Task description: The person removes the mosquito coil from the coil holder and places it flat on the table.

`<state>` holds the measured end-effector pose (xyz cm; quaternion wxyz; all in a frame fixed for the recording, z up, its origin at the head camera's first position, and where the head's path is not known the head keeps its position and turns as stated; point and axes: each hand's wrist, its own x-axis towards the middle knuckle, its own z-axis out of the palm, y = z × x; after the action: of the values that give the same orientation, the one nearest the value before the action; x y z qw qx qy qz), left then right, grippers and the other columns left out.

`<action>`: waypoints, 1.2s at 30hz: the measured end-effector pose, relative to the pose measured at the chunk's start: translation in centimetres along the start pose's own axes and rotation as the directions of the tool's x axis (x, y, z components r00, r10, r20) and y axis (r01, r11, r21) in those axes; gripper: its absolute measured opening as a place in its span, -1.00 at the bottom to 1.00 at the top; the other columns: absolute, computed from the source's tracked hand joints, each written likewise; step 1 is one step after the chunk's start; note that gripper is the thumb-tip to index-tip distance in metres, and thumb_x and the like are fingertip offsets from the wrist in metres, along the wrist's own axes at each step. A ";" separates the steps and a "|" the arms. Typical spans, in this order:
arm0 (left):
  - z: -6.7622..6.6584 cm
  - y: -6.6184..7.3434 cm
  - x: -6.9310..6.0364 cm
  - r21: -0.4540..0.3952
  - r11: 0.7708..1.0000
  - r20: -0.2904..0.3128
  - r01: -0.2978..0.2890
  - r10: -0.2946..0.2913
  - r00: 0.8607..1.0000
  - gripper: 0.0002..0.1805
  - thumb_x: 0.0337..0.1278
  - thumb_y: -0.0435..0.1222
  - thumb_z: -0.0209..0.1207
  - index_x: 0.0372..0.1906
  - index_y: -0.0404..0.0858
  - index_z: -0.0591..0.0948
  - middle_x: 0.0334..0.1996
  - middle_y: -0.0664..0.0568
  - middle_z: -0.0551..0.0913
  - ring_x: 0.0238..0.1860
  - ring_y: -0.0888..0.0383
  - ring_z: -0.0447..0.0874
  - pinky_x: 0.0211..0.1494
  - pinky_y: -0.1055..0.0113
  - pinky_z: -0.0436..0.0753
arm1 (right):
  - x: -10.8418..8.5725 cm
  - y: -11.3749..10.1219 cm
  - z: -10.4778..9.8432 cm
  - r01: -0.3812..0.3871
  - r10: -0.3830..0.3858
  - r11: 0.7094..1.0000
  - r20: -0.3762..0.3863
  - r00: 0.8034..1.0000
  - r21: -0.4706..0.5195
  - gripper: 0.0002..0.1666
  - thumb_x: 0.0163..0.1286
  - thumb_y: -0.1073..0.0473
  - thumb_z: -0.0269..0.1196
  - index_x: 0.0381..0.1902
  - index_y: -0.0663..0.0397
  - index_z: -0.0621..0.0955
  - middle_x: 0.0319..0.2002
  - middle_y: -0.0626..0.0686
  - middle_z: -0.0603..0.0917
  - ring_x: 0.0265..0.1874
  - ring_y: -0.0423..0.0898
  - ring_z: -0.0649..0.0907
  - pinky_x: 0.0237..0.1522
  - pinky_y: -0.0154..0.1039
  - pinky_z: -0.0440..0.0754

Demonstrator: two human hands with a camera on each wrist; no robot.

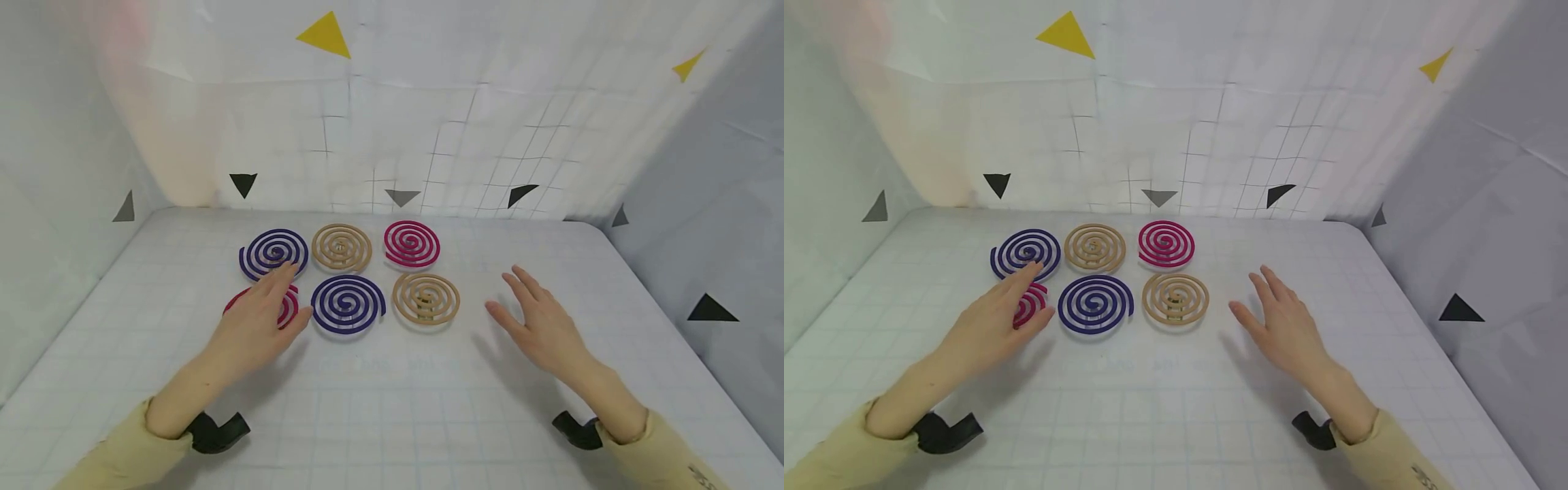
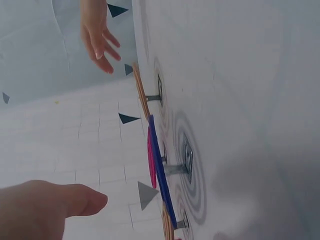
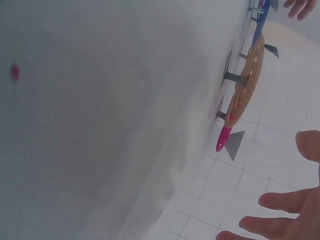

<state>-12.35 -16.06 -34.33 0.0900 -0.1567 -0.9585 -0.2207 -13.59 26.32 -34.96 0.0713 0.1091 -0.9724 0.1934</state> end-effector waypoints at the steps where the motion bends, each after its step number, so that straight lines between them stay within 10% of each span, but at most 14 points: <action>1: 0.1 0.2 0.0 -0.006 1.000 0.011 0.002 -0.002 1.000 -0.22 0.33 -0.05 0.17 0.50 -0.36 0.24 0.48 -0.26 0.29 0.48 -0.23 0.23 0.48 -0.19 0.28 | 0.0 -0.1 0.1 -0.006 0.005 1.000 0.006 1.000 0.015 -0.14 0.51 -0.28 0.07 0.48 0.22 0.27 0.52 0.30 0.18 0.40 0.42 0.28 0.31 0.43 0.25; 18: 3.4 5.3 0.8 -0.201 0.980 0.065 0.003 0.010 0.998 -0.19 0.31 -0.07 0.19 0.55 -0.24 0.17 0.50 -0.16 0.27 0.49 -0.16 0.25 0.47 -0.15 0.32 | 0.8 -2.1 0.9 -0.053 0.045 0.961 0.035 0.998 0.272 -0.21 0.54 -0.21 0.05 0.52 0.12 0.24 0.46 0.22 0.34 0.40 0.22 0.38 0.33 0.26 0.41; 36: 5.8 8.7 2.0 -0.430 0.895 0.216 0.121 -0.028 0.976 -0.19 0.31 -0.05 0.18 0.57 -0.14 0.15 0.48 -0.11 0.32 0.48 -0.08 0.28 0.50 -0.09 0.30 | 1.5 -3.7 1.0 -0.098 0.057 0.893 0.105 0.993 0.439 -0.25 0.57 -0.20 0.01 0.51 0.11 0.26 0.48 0.20 0.32 0.43 0.21 0.36 0.41 0.22 0.34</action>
<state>-11.83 -5.51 -35.59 -0.0549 -0.1577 -0.8930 -0.4179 -14.28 22.27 -34.25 -0.0069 0.0922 -0.9085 0.4075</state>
